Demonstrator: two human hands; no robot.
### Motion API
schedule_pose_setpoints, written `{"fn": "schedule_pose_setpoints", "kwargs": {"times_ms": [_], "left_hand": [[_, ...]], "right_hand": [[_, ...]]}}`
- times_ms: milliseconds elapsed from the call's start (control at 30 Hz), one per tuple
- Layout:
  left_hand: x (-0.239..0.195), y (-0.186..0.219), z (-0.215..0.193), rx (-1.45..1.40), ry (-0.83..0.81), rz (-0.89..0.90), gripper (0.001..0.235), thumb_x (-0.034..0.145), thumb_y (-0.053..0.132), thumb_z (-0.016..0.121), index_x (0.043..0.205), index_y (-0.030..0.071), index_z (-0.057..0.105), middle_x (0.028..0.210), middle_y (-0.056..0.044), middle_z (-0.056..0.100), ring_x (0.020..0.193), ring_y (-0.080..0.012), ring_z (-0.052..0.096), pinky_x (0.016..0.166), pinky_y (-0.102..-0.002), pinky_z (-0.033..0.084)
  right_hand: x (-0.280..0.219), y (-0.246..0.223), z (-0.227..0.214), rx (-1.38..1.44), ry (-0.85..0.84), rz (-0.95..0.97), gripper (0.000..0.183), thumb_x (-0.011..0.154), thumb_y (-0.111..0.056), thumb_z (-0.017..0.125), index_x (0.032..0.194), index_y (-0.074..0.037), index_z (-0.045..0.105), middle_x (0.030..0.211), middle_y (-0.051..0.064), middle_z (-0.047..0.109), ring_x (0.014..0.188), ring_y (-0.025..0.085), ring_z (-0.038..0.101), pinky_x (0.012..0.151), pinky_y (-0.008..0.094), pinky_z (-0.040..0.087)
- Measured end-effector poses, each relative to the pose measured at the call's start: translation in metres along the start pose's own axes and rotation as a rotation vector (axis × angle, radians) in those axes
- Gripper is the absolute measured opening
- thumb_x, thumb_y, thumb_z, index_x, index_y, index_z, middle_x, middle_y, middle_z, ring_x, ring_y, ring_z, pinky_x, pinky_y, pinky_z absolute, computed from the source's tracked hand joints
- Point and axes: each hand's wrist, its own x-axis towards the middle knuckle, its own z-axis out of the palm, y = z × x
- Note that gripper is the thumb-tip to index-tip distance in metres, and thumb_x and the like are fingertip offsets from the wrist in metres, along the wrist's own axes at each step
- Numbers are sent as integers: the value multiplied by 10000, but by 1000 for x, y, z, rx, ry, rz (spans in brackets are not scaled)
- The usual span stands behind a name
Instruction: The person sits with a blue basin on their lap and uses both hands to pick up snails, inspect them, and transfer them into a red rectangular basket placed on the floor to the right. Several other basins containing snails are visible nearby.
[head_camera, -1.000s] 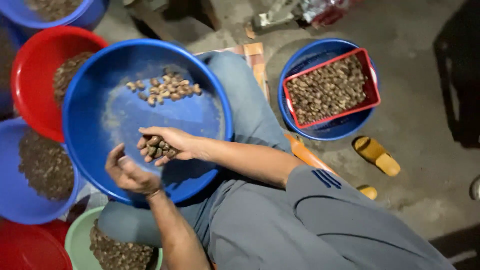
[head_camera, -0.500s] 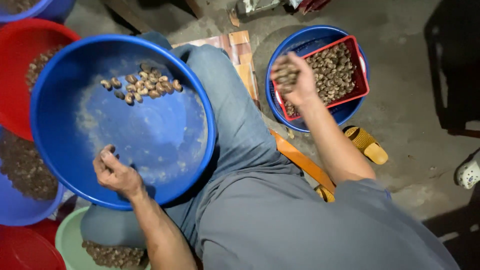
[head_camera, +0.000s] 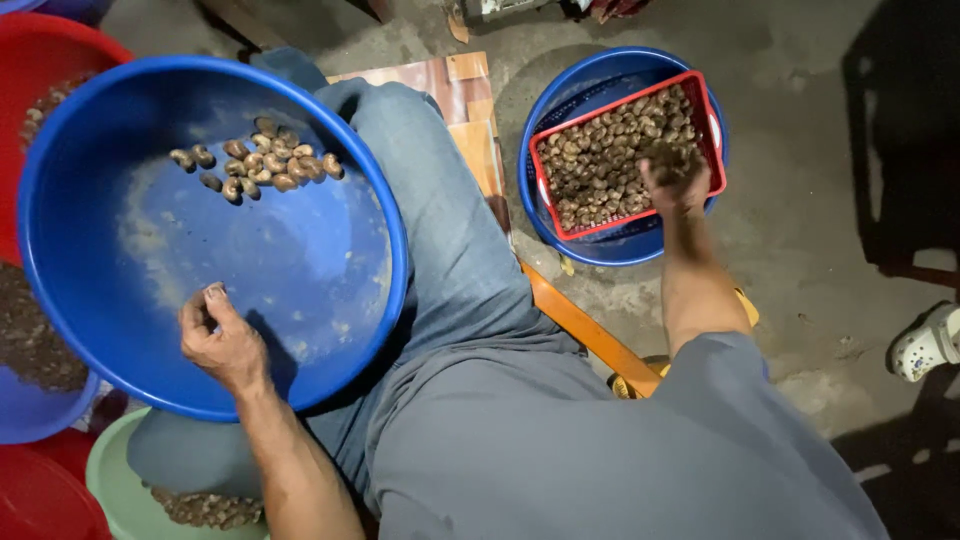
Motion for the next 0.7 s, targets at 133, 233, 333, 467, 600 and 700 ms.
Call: {"fn": "schedule_pose_setpoints", "kwargs": {"times_ms": [133, 233, 333, 467, 600, 700], "left_hand": [[-1, 0, -1, 31, -8, 3, 124, 1151, 91, 672, 1081, 20, 745, 913, -212, 711, 822, -399, 710, 747, -431, 570], [-1, 1, -1, 25, -28, -13, 122, 1147, 96, 660, 1081, 30, 738, 922, -193, 713, 827, -384, 709, 763, -426, 567], [0, 11, 2, 3, -3, -30, 110, 1111, 67, 661, 1061, -9, 722, 909, -235, 695, 840, -433, 694, 765, -466, 550], [0, 6, 8, -49, 72, -72, 121, 1024, 61, 647, 1022, -51, 692, 902, -302, 674, 867, -498, 669, 793, -511, 528], [6, 4, -1, -64, 86, -94, 119, 1034, 113, 667, 989, 7, 695, 892, -235, 691, 864, -448, 691, 741, -474, 567], [10, 7, -6, -87, 37, -82, 116, 1029, 113, 642, 971, 36, 706, 886, -175, 696, 850, -386, 709, 690, -405, 589]], "right_hand": [[2, 25, -9, 1101, -16, 115, 562, 857, 18, 753, 1378, -52, 556, 1225, 120, 704, 981, 271, 733, 860, 392, 655], [1, 34, -4, 878, -27, 216, 622, 850, -87, 846, 1405, -105, 566, 1244, 101, 720, 1036, 275, 739, 877, 399, 624], [11, 40, 32, 1001, -117, 349, 582, 953, -219, 711, 1448, -33, 468, 1339, 193, 599, 1120, 389, 651, 884, 529, 574], [22, -64, 48, 869, -275, 402, 470, 1079, -215, 614, 1411, 72, 446, 1243, 277, 670, 982, 415, 750, 743, 555, 679], [2, -205, 18, 820, -328, -145, 242, 1085, -80, 597, 1265, 81, 611, 1124, 291, 698, 890, 287, 732, 676, 401, 629], [-34, -330, -33, 789, -304, -497, 199, 1115, -7, 589, 1295, 72, 615, 1145, 329, 674, 999, 395, 702, 750, 480, 606]]}}
